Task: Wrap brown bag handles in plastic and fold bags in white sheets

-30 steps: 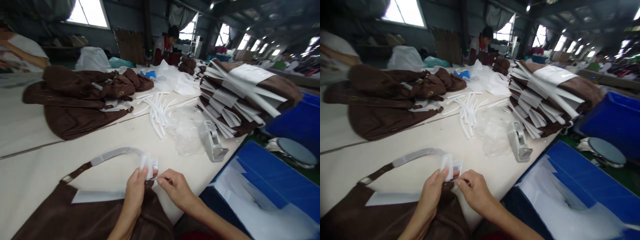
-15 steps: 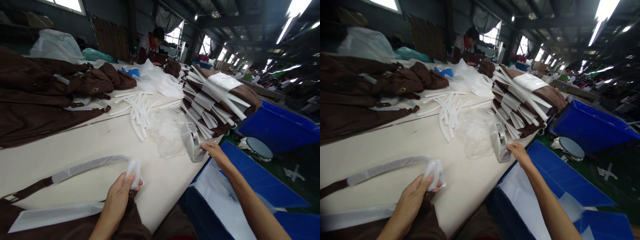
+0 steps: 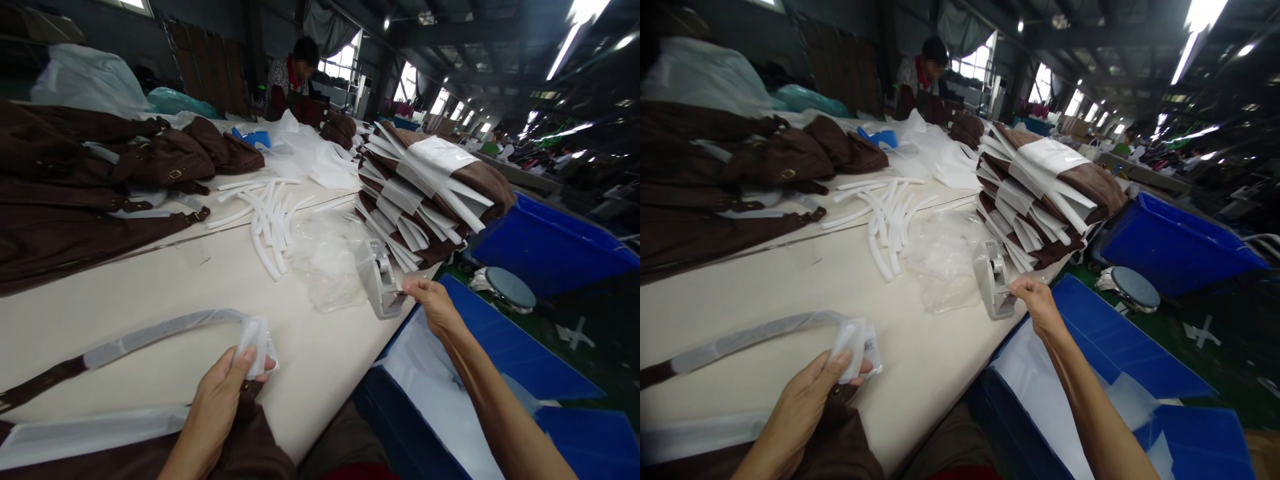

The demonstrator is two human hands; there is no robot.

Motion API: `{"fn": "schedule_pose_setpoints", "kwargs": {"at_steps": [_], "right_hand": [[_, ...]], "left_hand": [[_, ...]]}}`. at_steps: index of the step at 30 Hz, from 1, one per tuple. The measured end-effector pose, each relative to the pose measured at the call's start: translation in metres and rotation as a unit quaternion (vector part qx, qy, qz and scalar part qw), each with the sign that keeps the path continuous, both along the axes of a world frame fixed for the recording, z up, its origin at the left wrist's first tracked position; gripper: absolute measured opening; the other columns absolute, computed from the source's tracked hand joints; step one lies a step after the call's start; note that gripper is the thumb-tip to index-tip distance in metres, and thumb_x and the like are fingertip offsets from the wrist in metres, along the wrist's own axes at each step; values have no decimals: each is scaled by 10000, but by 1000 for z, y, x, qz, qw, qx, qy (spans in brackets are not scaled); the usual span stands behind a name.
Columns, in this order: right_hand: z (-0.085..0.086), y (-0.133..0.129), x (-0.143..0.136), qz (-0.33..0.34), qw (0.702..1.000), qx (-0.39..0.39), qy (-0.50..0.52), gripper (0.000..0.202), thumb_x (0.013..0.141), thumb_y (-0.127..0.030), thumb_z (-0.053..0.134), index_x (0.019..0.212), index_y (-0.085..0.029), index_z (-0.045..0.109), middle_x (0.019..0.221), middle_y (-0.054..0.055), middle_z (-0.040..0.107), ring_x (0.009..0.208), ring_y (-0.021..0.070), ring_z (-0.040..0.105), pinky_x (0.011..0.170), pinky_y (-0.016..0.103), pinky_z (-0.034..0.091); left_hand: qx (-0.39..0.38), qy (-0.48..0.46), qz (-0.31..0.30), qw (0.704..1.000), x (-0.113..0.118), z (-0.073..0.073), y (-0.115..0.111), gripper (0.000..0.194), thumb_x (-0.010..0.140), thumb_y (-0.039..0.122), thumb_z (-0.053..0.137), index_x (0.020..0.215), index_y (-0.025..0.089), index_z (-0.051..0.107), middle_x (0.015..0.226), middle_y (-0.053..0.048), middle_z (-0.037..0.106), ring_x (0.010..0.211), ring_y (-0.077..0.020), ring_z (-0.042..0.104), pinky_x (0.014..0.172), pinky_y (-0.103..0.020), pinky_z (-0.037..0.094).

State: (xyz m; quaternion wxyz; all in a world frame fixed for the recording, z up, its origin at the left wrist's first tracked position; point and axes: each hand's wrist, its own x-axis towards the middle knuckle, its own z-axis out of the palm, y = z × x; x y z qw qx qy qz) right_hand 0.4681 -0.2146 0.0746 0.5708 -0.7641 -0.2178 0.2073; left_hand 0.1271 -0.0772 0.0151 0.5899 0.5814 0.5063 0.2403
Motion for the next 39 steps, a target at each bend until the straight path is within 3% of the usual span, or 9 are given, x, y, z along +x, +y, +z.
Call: {"fn": "schedule_pose_setpoints", "kwargs": {"at_steps": [5, 12, 16, 19, 22, 25, 28, 32, 39], "right_hand": [[-11, -37, -19, -1, 996, 12, 88, 315, 588, -446, 808, 659, -183, 649, 684, 25, 621, 598, 139, 472, 571, 289, 357], [-54, -44, -23, -18, 993, -39, 106, 338, 574, -442, 787, 605, -207, 546, 503, -26, 508, 467, 112, 384, 481, 266, 280], [-53, -48, -46, 70, 986, -54, 140, 326, 657, -464, 776, 645, -208, 575, 526, -14, 507, 502, 129, 391, 516, 288, 298], [-33, -27, -77, 229, 954, -9, 192, 291, 759, -457, 739, 707, -208, 597, 547, -12, 511, 546, 138, 412, 563, 297, 324], [-15, 16, -116, 395, 890, 41, 225, 259, 814, -424, 712, 743, -205, 595, 561, -15, 536, 558, 136, 445, 581, 292, 330], [-16, 62, -150, 503, 838, 47, 205, 280, 830, -445, 694, 757, -199, 582, 594, -22, 561, 569, 126, 464, 584, 274, 340], [-33, 91, -169, 529, 827, 22, 188, 363, 807, -512, 694, 712, -196, 541, 587, -35, 566, 533, 100, 425, 532, 241, 305], [-52, 100, -175, 510, 840, 11, 184, 416, 783, -548, 705, 681, -193, 514, 563, -41, 574, 503, 85, 405, 496, 222, 264], [-52, 101, -176, 514, 832, 21, 209, 428, 757, -562, 714, 672, -194, 512, 576, -34, 601, 500, 84, 410, 500, 225, 240]], "left_hand": [[-3, 2, -7, 1000, -1, -6, 4, 560, 733, 728, 574, 802, 186, 700, 692, -43, 714, 721, -252, 638, 755, -306, 478], [-31, -42, 21, 998, 2, -1, -2, 519, 713, 685, 632, 796, 175, 687, 792, -66, 731, 711, -237, 635, 717, -307, 487], [-24, -82, 7, 996, 3, 5, -8, 473, 762, 636, 589, 767, 168, 660, 766, -68, 709, 669, -213, 613, 729, -311, 474], [-23, -109, 1, 994, 4, 3, -10, 423, 814, 577, 558, 777, 164, 641, 770, -68, 697, 666, -198, 606, 726, -304, 467], [-38, -130, 5, 991, 2, -1, -14, 381, 857, 530, 543, 810, 161, 624, 782, -61, 685, 672, -188, 608, 688, -287, 474], [-34, -156, -11, 987, -2, -4, -15, 376, 883, 522, 539, 868, 157, 629, 789, -59, 672, 689, -185, 601, 666, -278, 485], [-19, -178, -20, 984, -5, -6, -15, 378, 884, 530, 551, 889, 161, 632, 779, -51, 656, 714, -193, 597, 676, -287, 503], [-26, -175, -18, 984, -5, -2, -16, 383, 876, 539, 566, 875, 162, 635, 758, -47, 662, 693, -184, 591, 684, -280, 501], [-37, -190, -8, 981, -6, 3, -19, 417, 887, 560, 548, 850, 161, 659, 741, -51, 676, 659, -173, 586, 674, -271, 480]]}}
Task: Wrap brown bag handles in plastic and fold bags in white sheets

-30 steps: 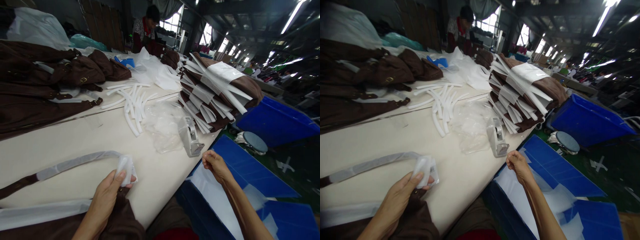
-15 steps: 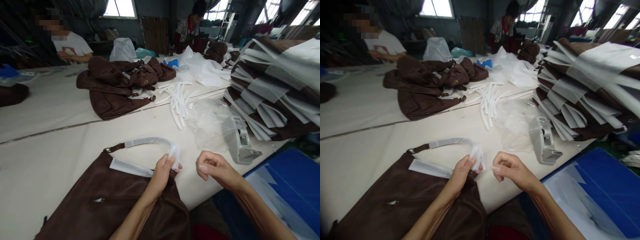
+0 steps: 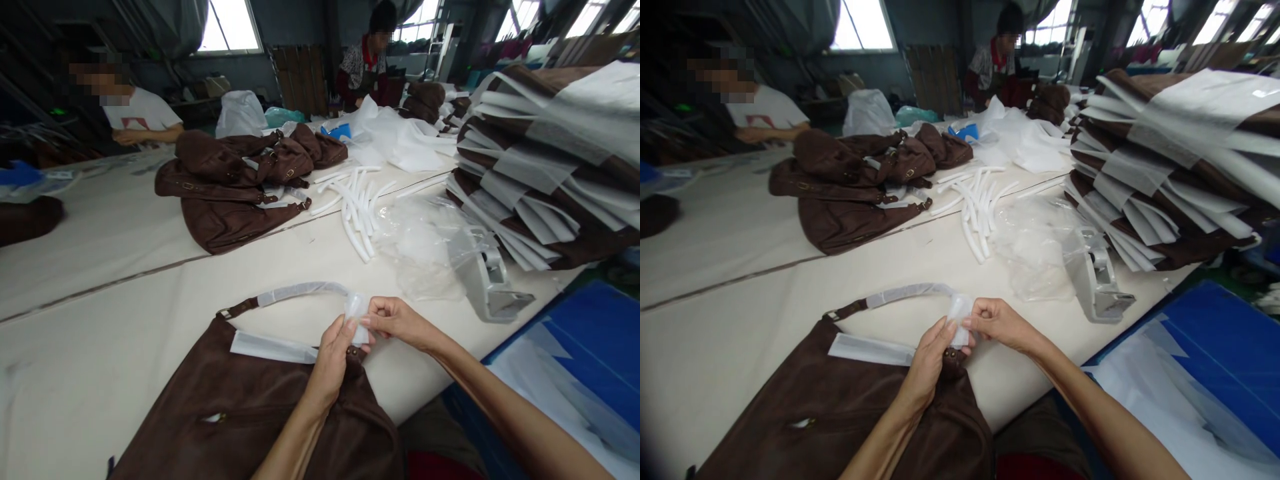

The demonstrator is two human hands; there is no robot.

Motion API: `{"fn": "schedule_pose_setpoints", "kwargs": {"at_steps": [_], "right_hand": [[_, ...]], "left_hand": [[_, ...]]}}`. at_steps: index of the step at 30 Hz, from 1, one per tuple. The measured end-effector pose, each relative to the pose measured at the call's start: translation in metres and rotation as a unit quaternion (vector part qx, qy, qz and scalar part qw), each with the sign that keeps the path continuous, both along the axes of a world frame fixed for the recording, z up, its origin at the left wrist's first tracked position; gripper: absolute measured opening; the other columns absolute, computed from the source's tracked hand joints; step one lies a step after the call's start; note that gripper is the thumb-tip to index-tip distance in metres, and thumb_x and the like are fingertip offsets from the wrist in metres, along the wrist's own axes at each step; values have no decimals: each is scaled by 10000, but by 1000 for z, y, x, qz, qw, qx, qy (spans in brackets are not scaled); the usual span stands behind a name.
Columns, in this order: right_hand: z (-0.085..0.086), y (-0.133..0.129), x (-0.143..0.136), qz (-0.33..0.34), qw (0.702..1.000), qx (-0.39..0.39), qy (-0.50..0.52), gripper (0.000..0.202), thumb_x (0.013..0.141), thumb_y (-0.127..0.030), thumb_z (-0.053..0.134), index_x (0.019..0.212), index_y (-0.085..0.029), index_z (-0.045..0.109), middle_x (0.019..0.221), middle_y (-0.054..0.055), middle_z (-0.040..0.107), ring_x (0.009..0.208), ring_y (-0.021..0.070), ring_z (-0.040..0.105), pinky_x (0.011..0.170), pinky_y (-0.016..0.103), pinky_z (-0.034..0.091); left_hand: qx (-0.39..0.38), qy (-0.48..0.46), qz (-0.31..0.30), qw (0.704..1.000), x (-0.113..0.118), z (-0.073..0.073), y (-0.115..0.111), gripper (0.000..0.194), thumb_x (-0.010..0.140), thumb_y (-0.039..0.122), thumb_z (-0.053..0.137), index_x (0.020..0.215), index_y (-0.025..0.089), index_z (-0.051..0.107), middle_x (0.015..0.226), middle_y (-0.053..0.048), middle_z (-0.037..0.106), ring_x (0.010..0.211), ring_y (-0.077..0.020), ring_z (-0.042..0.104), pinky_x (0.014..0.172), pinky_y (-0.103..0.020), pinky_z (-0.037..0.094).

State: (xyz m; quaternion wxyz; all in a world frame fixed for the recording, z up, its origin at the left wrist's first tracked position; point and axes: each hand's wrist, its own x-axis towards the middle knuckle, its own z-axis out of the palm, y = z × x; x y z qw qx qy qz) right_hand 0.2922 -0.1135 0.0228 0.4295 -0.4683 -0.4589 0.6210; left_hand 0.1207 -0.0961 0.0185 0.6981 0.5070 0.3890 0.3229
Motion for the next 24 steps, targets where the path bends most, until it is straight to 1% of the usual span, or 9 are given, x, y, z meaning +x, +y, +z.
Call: {"fn": "schedule_pose_setpoints", "kwargs": {"at_steps": [3, 6, 9, 12, 15, 18, 20, 24], "right_hand": [[0, 0, 1, 6, 1000, 2, 3, 422, 769, -541, 711, 665, -195, 494, 562, -40, 588, 493, 79, 402, 494, 221, 232], [-2, -3, 7, 13, 1000, -3, -2, 402, 774, -524, 713, 677, -192, 508, 553, -46, 571, 494, 80, 409, 496, 217, 252], [-4, -7, 16, 26, 999, -27, -6, 364, 781, -513, 713, 737, -182, 569, 577, -40, 579, 525, 91, 460, 531, 217, 324], [-5, -7, 18, 39, 998, -40, 9, 352, 781, -506, 720, 796, -172, 609, 650, -11, 634, 573, 105, 507, 585, 234, 388], [-8, -3, 9, 45, 998, -35, 35, 360, 790, -506, 716, 788, -170, 587, 663, 1, 663, 577, 104, 521, 585, 229, 382], [-15, 1, -5, 37, 997, -12, 62, 388, 810, -520, 700, 755, -172, 538, 615, -4, 653, 547, 97, 530, 554, 218, 350], [-19, 1, -13, 29, 996, 9, 82, 378, 839, -514, 677, 782, -170, 531, 602, -12, 639, 548, 105, 562, 544, 219, 342], [-24, -3, -20, 11, 994, 41, 105, 285, 911, -432, 624, 841, -168, 540, 610, -29, 610, 583, 123, 615, 576, 234, 392]], "left_hand": [[15, 15, 8, 1000, 0, -2, -1, 482, 913, 600, 482, 841, 161, 669, 739, -57, 678, 661, -180, 599, 697, -282, 475], [18, 22, -1, 1000, 1, -4, -2, 434, 899, 582, 529, 869, 169, 660, 739, -46, 676, 656, -173, 589, 668, -269, 464], [-1, 14, -3, 1000, 1, -3, -3, 375, 890, 535, 569, 888, 170, 652, 720, -33, 664, 627, -155, 565, 620, -247, 444], [-16, -2, 1, 1000, 0, 0, -2, 372, 893, 512, 570, 892, 151, 662, 715, -39, 657, 606, -140, 551, 598, -233, 425], [-36, -21, 4, 999, -2, 3, -2, 378, 890, 501, 581, 909, 132, 663, 732, -49, 660, 581, -123, 532, 578, -223, 414], [-49, -32, 13, 998, -3, 4, -1, 360, 899, 485, 582, 909, 132, 650, 721, -44, 655, 573, -111, 520, 579, -212, 419], [-52, -41, 17, 998, -4, 4, -1, 342, 909, 473, 575, 880, 138, 636, 685, -34, 640, 577, -112, 521, 587, -208, 428], [-57, -72, 14, 996, -3, 4, 1, 313, 919, 442, 570, 893, 136, 631, 636, -23, 615, 582, -117, 526, 577, -202, 429]]}}
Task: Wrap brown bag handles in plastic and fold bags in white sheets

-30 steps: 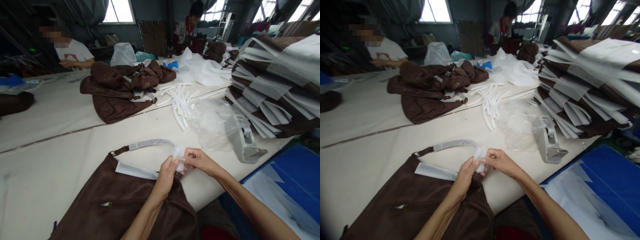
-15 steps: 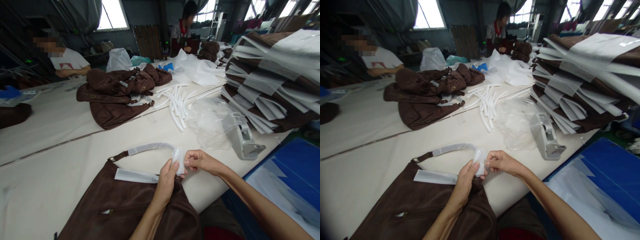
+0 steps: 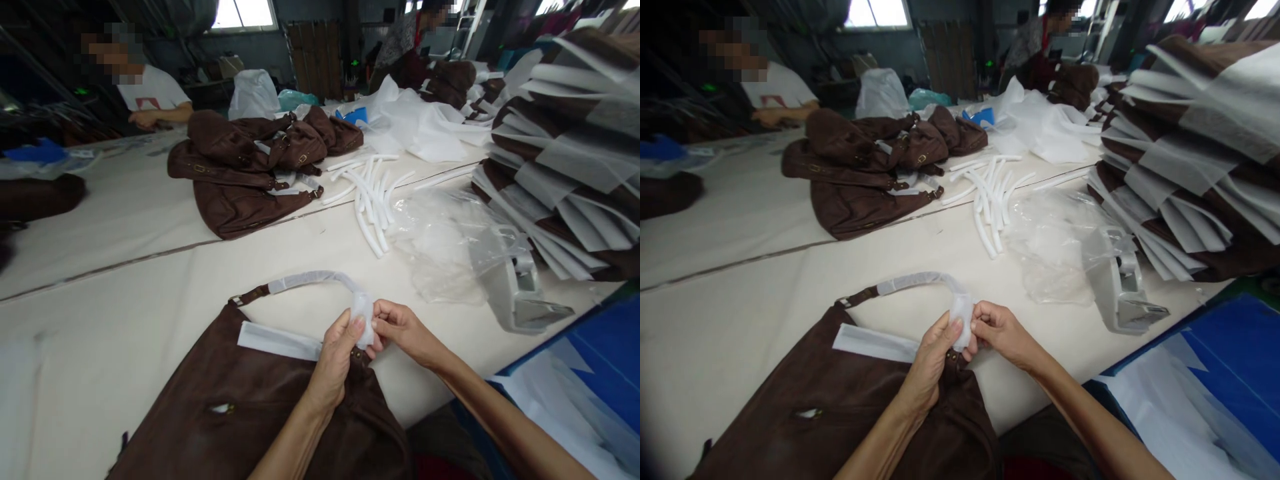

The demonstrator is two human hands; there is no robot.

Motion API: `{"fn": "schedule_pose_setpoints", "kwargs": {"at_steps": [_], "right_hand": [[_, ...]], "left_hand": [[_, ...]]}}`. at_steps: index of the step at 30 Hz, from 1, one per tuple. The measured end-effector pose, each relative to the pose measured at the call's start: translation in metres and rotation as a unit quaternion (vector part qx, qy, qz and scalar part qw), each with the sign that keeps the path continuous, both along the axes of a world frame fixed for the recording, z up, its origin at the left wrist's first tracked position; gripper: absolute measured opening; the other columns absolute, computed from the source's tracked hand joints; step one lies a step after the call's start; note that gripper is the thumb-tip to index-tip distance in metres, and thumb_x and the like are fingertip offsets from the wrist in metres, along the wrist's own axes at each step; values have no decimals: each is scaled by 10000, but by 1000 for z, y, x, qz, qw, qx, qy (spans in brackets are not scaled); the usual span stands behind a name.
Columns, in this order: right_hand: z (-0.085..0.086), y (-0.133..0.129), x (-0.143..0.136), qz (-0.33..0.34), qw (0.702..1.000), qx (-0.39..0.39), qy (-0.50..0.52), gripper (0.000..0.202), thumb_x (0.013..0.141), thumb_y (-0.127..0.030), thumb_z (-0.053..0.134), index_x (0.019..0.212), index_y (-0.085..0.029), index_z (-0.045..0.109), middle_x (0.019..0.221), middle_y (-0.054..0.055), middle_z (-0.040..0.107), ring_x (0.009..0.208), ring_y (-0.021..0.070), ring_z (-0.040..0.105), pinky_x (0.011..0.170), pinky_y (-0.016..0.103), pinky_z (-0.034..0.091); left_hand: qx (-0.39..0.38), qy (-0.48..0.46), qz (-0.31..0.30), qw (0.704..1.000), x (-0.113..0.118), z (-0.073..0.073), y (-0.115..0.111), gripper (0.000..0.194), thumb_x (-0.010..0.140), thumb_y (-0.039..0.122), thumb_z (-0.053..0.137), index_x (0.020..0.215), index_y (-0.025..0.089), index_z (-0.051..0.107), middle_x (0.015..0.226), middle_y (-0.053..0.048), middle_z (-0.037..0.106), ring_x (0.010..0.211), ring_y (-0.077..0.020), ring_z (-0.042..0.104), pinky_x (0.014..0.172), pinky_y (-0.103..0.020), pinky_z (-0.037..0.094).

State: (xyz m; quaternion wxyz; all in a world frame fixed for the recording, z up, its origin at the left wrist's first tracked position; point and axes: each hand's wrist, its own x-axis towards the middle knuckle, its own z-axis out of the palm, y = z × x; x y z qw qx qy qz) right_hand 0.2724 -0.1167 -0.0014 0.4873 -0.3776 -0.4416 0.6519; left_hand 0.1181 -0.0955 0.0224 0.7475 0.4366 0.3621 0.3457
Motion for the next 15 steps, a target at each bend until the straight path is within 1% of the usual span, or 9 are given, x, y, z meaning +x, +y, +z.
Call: {"fn": "schedule_pose_setpoints", "kwargs": {"at_steps": [3, 5, 9, 13, 14, 15], "right_hand": [[0, 0, -2, -13, 1000, -1, 5, 251, 930, -406, 601, 855, -175, 537, 598, -42, 589, 571, 119, 617, 579, 233, 426], [-1, 2, -6, -22, 1000, -16, 11, 255, 911, -418, 620, 870, -186, 522, 558, -61, 573, 501, 109, 589, 523, 217, 423], [-5, 11, -19, -48, 997, -52, 8, 271, 831, -393, 699, 870, -203, 510, 443, -99, 526, 346, 84, 465, 386, 180, 342], [-8, 15, -30, -87, 990, -107, 15, 269, 780, -402, 713, 785, -198, 539, 349, -117, 413, 287, 71, 322, 333, 185, 274], [-8, 14, -30, -99, 987, -123, 31, 278, 780, -418, 705, 751, -196, 539, 352, -113, 395, 295, 69, 304, 335, 191, 274], [-6, 12, -29, -106, 983, -137, 55, 292, 789, -440, 684, 726, -193, 543, 378, -99, 406, 319, 73, 318, 354, 201, 298]], "left_hand": [[0, -14, 1, 1000, 0, -2, 1, 293, 933, 415, 560, 936, 132, 633, 646, -21, 622, 583, -114, 529, 581, -198, 433], [0, -20, -7, 1000, 0, -4, 1, 301, 941, 419, 549, 957, 131, 632, 646, -23, 628, 582, -118, 536, 587, -206, 443], [3, -23, -20, 1000, 1, -9, 0, 350, 935, 457, 547, 1020, 126, 625, 630, -27, 632, 565, -131, 540, 590, -227, 455], [0, -13, 13, 1000, 3, -11, 1, 412, 907, 486, 582, 1125, 136, 585, 616, 0, 605, 540, -126, 522, 557, -222, 446], [-5, -13, 19, 1000, 4, -11, 1, 447, 900, 491, 590, 1176, 142, 562, 620, 8, 599, 540, -126, 522, 550, -220, 445], [-12, -14, 21, 1000, 4, -10, 1, 487, 893, 495, 598, 1230, 149, 534, 630, 13, 596, 542, -126, 526, 548, -218, 446]]}}
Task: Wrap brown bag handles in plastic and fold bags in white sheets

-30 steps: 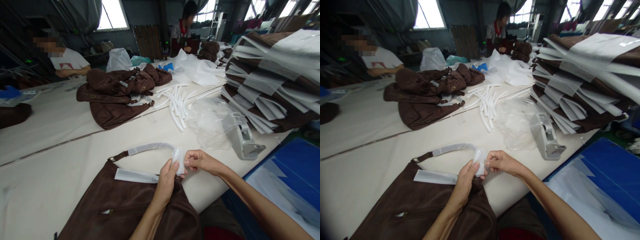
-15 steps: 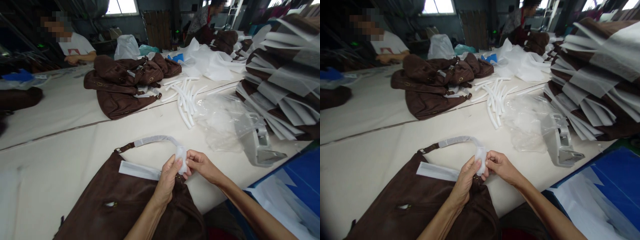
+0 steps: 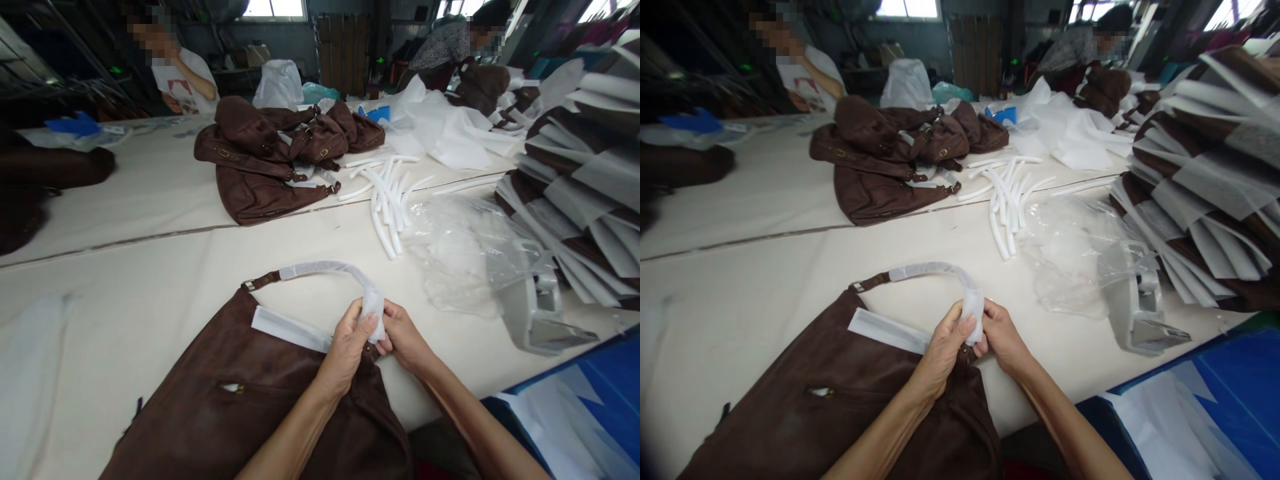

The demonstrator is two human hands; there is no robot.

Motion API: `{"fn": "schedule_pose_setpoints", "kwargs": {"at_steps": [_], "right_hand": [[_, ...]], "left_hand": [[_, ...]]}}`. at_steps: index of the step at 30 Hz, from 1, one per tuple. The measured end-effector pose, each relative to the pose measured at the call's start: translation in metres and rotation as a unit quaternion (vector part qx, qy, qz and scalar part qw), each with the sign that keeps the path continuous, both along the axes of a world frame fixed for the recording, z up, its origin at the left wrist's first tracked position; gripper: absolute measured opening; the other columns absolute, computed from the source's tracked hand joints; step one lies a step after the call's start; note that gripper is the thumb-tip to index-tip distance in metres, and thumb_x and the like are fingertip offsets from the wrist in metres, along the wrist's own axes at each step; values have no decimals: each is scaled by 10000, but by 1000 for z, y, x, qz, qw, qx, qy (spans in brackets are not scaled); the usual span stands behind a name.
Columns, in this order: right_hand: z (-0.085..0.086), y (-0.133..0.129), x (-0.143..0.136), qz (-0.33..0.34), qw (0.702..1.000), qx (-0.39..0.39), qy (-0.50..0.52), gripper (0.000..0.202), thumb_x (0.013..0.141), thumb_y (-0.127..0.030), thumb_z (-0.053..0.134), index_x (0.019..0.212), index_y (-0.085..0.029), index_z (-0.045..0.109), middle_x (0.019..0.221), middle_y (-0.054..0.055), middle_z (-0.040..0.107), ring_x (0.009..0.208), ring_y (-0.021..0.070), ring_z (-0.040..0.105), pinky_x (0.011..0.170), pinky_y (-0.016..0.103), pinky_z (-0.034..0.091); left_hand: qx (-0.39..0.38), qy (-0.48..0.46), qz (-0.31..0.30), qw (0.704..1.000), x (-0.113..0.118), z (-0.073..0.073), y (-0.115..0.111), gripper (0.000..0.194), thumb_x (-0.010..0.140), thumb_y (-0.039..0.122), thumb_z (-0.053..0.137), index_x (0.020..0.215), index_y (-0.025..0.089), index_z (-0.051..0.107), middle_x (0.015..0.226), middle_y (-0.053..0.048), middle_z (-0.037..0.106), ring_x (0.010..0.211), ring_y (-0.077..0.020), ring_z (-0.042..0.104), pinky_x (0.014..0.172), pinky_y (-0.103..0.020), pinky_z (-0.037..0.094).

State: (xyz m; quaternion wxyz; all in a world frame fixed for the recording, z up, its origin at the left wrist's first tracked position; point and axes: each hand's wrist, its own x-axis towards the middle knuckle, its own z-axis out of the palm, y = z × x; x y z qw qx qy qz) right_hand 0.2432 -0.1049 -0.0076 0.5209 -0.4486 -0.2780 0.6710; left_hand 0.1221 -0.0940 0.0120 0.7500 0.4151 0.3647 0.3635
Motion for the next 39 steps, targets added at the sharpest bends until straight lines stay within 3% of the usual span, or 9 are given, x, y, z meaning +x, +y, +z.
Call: {"fn": "schedule_pose_setpoints", "kwargs": {"at_steps": [4, 9, 13, 20, 26, 30, 34, 37, 39], "right_hand": [[8, -14, 9, 3, 998, 10, 68, 329, 847, -478, 611, 738, -168, 598, 577, -21, 514, 540, 114, 475, 567, 254, 430], [10, -19, 10, -27, 998, 5, -49, 298, 776, -417, 755, 737, -150, 630, 555, -52, 460, 533, 89, 383, 553, 230, 318], [11, -14, 6, -55, 998, -2, -22, 317, 751, -448, 767, 754, -145, 673, 641, -3, 599, 597, 117, 468, 606, 244, 368], [12, -23, 10, -57, 998, -10, 10, 347, 723, -467, 800, 836, -148, 722, 791, 58, 722, 722, 176, 610, 739, 291, 471], [6, -4, 32, -32, 999, -30, 11, 375, 685, -444, 834, 879, -142, 724, 871, 99, 742, 809, 254, 692, 822, 407, 549], [-1, 13, 39, -35, 998, -49, -13, 367, 618, -435, 848, 775, -137, 704, 760, 110, 725, 771, 291, 704, 767, 434, 582], [-14, 16, 59, -54, 982, -75, -164, 466, 603, -491, 811, 895, -151, 683, 951, 149, 723, 921, 325, 691, 797, 432, 576], [-16, 18, 73, -167, 903, -3, -397, 546, 664, -557, 714, 1053, -179, 645, 1166, 153, 659, 1115, 347, 614, 904, 469, 531], [-13, 23, 67, -160, 846, 92, -500, 542, 760, -589, 597, 1113, -178, 631, 1218, 159, 625, 1166, 346, 579, 958, 501, 494]], "left_hand": [[3, 11, -7, 1000, 2, 0, 1, 567, 896, 499, 588, 1350, 181, 470, 773, -10, 643, 605, -135, 576, 593, -235, 480], [97, 62, 48, 992, 2, -4, 5, 477, 936, 542, 483, 1241, 202, 619, 1229, -72, 646, 1194, -235, 551, 1037, -317, 412], [117, 157, 24, 980, -11, 4, 13, 558, 922, 609, 410, 1186, 169, 630, 1218, -118, 666, 1177, -270, 583, 1034, -383, 431], [217, 434, -30, 874, -110, 68, 40, 482, 826, 579, 513, 1107, 220, 668, 1107, -58, 719, 1052, -277, 638, 948, -362, 457], [184, 550, 104, 808, -199, 86, 70, 355, 748, 510, 545, 875, 209, 681, 986, -74, 730, 971, -289, 638, 867, -354, 462], [166, 523, 131, 826, -210, 67, 89, 308, 716, 493, 674, 724, 187, 651, 815, -62, 710, 801, -260, 645, 730, -329, 483], [153, 463, 141, 862, -201, 51, 98, 352, 862, 478, 646, 869, 127, 666, 871, -18, 668, 776, -196, 643, 717, -317, 525], [153, 414, 153, 884, -198, 46, 99, 356, 928, 449, 589, 1055, 120, 640, 1032, -35, 643, 881, -206, 645, 772, -346, 553], [156, 383, 151, 898, -198, 48, 99, 361, 926, 445, 593, 1075, 119, 634, 1054, -39, 637, 896, -218, 642, 776, -356, 556]]}}
